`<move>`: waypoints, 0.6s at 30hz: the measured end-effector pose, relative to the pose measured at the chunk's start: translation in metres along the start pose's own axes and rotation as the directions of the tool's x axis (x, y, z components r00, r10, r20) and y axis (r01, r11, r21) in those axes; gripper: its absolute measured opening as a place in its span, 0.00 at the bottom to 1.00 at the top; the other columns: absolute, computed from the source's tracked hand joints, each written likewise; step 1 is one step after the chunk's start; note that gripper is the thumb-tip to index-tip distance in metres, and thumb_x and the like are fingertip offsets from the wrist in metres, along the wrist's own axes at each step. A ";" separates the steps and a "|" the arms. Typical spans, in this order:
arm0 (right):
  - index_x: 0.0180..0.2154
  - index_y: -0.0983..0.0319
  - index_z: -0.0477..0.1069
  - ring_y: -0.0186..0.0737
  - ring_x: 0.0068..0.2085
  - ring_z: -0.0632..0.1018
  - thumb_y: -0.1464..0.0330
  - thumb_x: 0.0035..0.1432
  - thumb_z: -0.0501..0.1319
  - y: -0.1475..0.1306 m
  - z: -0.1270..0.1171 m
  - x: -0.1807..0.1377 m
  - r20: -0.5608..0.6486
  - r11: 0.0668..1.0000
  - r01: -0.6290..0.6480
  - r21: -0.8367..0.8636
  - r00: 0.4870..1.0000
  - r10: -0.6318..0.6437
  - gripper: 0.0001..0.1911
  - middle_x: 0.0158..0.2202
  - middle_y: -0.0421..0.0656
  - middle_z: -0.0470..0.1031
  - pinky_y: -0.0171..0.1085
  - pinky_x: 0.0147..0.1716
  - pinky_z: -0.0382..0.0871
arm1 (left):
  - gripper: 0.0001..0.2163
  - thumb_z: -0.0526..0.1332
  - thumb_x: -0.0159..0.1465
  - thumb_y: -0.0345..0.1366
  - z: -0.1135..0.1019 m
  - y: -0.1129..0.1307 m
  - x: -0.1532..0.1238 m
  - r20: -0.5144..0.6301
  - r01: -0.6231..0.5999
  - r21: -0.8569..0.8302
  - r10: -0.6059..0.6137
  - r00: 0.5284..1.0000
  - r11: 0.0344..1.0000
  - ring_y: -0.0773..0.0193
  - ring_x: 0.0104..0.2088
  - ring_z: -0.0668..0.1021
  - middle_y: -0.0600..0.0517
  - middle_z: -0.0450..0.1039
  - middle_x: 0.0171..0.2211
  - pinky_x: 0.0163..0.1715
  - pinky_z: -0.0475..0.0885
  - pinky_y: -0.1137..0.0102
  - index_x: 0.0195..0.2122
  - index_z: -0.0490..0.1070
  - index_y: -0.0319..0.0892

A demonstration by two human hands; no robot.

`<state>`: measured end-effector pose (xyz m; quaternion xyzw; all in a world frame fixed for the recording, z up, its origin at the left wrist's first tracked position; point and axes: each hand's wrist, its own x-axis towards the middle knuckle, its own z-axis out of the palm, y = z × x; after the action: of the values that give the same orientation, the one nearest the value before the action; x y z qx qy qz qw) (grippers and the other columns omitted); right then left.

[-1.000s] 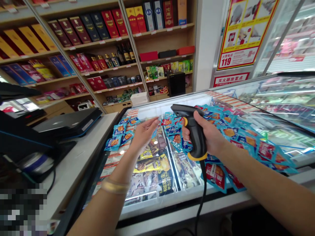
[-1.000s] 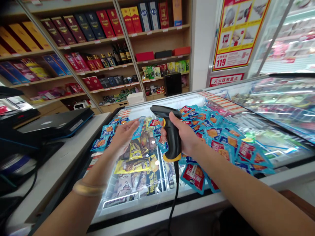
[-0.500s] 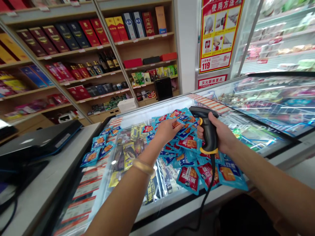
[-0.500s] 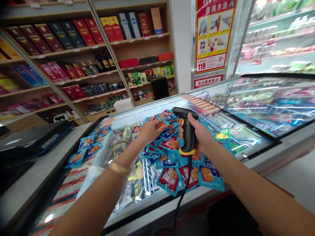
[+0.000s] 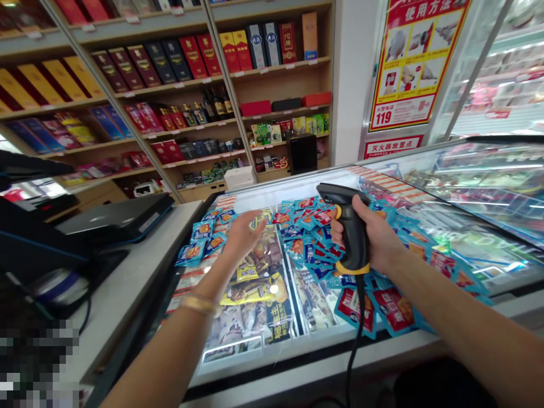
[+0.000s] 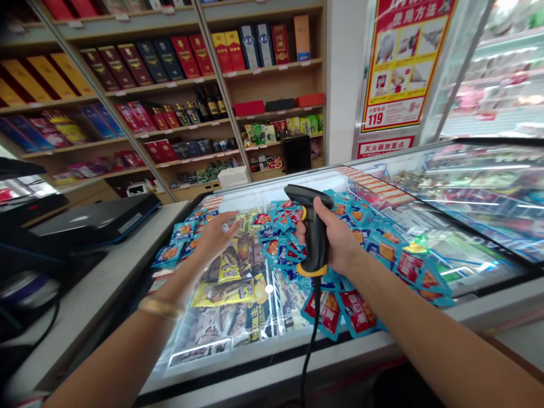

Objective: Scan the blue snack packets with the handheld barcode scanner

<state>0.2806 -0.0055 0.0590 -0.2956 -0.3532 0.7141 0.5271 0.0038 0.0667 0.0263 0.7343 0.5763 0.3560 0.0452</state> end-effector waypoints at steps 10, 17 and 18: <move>0.28 0.62 0.67 0.33 0.21 0.67 0.52 0.61 0.55 0.065 0.086 0.063 0.089 0.968 -0.250 0.002 0.964 0.249 0.20 0.19 0.40 0.68 0.31 0.21 0.61 | 0.27 0.51 0.65 0.49 -0.073 -0.144 0.009 0.073 0.066 0.426 -0.107 0.992 0.902 0.50 0.62 0.66 0.43 0.64 0.61 0.61 0.58 0.57 0.62 0.62 0.44; 0.28 0.62 0.68 0.32 0.21 0.67 0.49 0.55 0.60 0.073 0.092 0.081 0.119 0.966 -0.242 -0.087 0.960 0.252 0.22 0.20 0.39 0.67 0.32 0.21 0.62 | 0.30 0.47 0.65 0.54 -0.053 -0.189 0.044 0.292 0.015 0.493 -0.182 0.939 0.870 0.44 0.67 0.55 0.45 0.53 0.67 0.62 0.53 0.50 0.66 0.54 0.50; 0.29 0.62 0.68 0.32 0.22 0.67 0.49 0.55 0.60 0.073 0.091 0.082 0.116 0.966 -0.242 -0.095 0.961 0.252 0.22 0.20 0.39 0.67 0.32 0.21 0.62 | 0.30 0.47 0.65 0.55 -0.049 -0.191 0.048 0.297 0.026 0.502 -0.200 0.934 0.864 0.42 0.67 0.54 0.45 0.52 0.68 0.61 0.52 0.47 0.66 0.54 0.51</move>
<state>0.1461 0.0415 0.0480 -0.3121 -0.3746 0.7771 0.3980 -0.1758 0.1554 -0.0061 0.7361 0.6736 0.0630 -0.0230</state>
